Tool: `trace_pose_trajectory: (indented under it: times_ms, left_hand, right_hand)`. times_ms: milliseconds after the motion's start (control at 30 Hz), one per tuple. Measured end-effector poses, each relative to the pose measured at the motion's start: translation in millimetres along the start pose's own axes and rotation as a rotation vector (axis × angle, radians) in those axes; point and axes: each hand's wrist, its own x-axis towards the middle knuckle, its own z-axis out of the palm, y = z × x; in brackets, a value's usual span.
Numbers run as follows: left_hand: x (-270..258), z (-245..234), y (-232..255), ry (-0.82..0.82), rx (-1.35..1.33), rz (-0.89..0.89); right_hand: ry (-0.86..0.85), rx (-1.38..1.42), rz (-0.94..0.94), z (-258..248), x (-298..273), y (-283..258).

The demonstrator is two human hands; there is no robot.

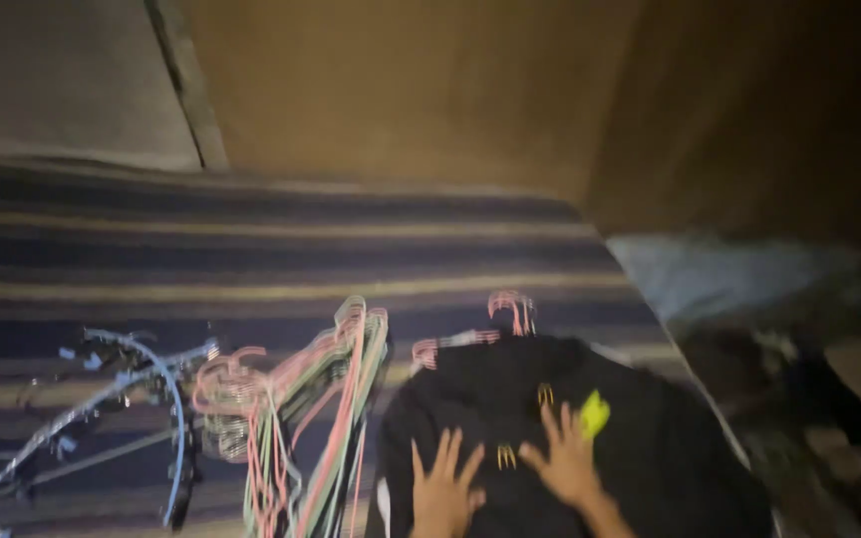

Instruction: Hanging various items of clothing onto hangers and then placing them on a high closet rack using a reaching pole.

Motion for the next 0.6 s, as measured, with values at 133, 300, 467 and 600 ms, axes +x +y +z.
trace_pose_trajectory:
  times_ms: [133,300,467,600]
  left_hand:
    - [-6.5,-16.1,28.3,0.046,0.109,-0.035]
    - [-78.5,-61.8,78.6,-0.076,0.058,0.080]
    - [-130.5,-61.9,103.1,-0.235,0.113,0.159]
    - [-139.1,-19.3,89.3,0.006,0.133,0.229]
  right_hand:
    - [0.510,0.294,-0.111,6.1,-64.0,43.5]
    - [0.519,0.371,0.112,-7.1,-199.7,44.1]
    - [0.521,0.491,0.238,41.5,-271.0,48.2]
    - [0.525,0.497,0.145,157.4,-305.7,62.6]
